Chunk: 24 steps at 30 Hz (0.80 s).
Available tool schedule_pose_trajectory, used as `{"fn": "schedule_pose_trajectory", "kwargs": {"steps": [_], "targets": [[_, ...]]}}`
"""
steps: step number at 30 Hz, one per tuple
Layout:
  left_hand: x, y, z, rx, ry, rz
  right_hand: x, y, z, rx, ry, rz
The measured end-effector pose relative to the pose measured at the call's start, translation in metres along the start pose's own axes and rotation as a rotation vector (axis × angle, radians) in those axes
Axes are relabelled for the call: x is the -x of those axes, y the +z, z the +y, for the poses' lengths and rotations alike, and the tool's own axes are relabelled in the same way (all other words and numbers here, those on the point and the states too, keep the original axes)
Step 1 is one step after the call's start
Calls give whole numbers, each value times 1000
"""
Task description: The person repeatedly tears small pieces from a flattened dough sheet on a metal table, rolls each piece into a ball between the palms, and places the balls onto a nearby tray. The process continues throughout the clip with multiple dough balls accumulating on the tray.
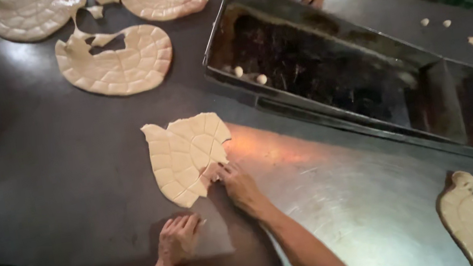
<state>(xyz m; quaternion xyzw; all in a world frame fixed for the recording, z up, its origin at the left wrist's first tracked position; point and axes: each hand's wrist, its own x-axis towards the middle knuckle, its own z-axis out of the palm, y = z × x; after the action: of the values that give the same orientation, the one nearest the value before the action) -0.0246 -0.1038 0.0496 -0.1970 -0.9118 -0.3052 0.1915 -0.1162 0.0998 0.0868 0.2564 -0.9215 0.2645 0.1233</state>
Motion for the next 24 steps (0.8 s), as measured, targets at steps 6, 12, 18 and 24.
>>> {"fn": "schedule_pose_trajectory", "kwargs": {"steps": [6, 12, 18, 24], "targets": [[6, 10, -6, -31, -47, -78, 16, 3, 5, 3, 239, -691], [30, 5, 3, -14, 71, -165, 187, -72, 30, -665, 235, -539], [-21, 26, 19, -129, 147, -53, 226, -76, 49, 67, 203, 1], [13, 51, 30, 51, 98, -107, 189, -50, 61, -18, 4, 12]]}}
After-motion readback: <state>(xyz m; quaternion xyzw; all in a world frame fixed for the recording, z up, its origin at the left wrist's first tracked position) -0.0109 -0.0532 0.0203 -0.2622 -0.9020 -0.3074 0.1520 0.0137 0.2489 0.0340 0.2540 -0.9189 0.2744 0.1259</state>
